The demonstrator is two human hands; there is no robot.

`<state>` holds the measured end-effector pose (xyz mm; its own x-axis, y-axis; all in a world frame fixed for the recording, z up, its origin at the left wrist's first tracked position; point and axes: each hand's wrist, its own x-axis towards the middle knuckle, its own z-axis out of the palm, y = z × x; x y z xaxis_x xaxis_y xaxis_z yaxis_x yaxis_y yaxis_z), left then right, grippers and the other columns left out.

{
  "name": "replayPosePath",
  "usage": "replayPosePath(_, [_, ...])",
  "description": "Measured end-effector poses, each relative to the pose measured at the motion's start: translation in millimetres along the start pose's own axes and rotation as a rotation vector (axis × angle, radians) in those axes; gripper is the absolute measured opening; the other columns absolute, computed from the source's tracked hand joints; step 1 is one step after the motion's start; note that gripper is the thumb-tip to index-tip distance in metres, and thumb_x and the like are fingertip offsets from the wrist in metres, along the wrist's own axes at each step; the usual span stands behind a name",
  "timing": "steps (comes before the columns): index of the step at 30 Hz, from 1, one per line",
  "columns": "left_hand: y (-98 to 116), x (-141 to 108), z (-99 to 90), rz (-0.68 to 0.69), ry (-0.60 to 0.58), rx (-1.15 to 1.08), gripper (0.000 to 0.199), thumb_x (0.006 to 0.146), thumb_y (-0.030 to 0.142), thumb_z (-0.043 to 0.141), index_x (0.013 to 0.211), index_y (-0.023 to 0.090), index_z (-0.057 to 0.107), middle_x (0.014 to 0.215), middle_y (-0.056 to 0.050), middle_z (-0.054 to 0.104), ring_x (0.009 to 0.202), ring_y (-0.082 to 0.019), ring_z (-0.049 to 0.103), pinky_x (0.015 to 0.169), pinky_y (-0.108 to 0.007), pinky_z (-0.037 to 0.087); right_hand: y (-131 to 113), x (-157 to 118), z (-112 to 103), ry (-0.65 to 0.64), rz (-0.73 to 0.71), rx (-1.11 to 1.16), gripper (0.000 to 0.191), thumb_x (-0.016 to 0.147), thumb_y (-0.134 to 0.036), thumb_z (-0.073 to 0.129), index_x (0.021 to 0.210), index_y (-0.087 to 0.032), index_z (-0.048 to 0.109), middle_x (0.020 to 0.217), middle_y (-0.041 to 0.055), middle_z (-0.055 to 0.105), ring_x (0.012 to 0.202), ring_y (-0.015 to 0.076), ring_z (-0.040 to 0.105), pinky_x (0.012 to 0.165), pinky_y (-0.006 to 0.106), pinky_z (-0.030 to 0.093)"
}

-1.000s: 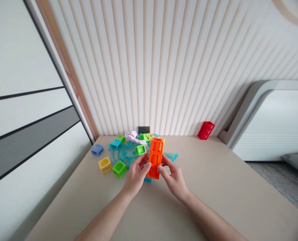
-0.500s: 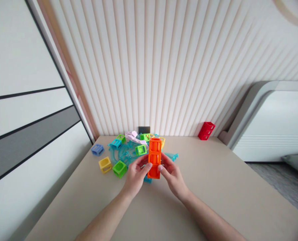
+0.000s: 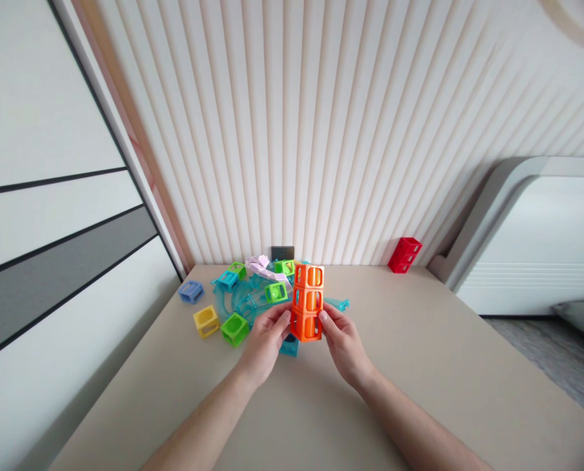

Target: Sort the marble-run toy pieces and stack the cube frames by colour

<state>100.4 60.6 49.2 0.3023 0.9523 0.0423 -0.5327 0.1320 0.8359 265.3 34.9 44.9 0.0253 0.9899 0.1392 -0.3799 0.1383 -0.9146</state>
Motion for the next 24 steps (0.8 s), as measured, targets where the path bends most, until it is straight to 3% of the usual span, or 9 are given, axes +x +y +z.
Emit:
replayPosePath(4, [4.0,-0.7,0.0,0.013,0.011,-0.021,0.031,0.079,0.035,0.082,0.102,0.017,0.075,0.099,-0.008,0.079,0.091,-0.020,0.073,0.082,-0.029,0.057,-0.8,-1.8,2.7,-0.077,0.010,0.035,0.035,0.090,-0.049,0.070,0.113,-0.024,0.076,0.111,0.0057,0.076,0.100,0.0262,0.068,0.099,0.044,0.048])
replayPosePath(10, [4.6,-1.9,0.0,0.015,0.003,-0.052,0.025,0.079,0.034,0.082,0.096,0.017,0.075,0.096,-0.005,0.078,0.089,-0.017,0.073,0.083,-0.027,0.057,1.4,-1.7,2.9,-0.145,0.038,0.075,0.034,0.091,-0.051,0.067,0.108,-0.023,0.077,0.105,0.0061,0.077,0.100,0.0265,0.067,0.094,0.042,0.050])
replayPosePath(24, [6.0,-1.4,-0.3,-0.027,-0.049,-0.078,0.028,0.075,0.035,0.086,0.091,0.017,0.071,0.094,-0.004,0.076,0.083,-0.017,0.072,0.076,-0.027,0.056,1.7,-1.5,-1.5,-0.138,0.034,0.040,0.036,0.088,-0.053,0.070,0.106,-0.023,0.077,0.100,0.0063,0.077,0.100,0.0275,0.067,0.094,0.043,0.051])
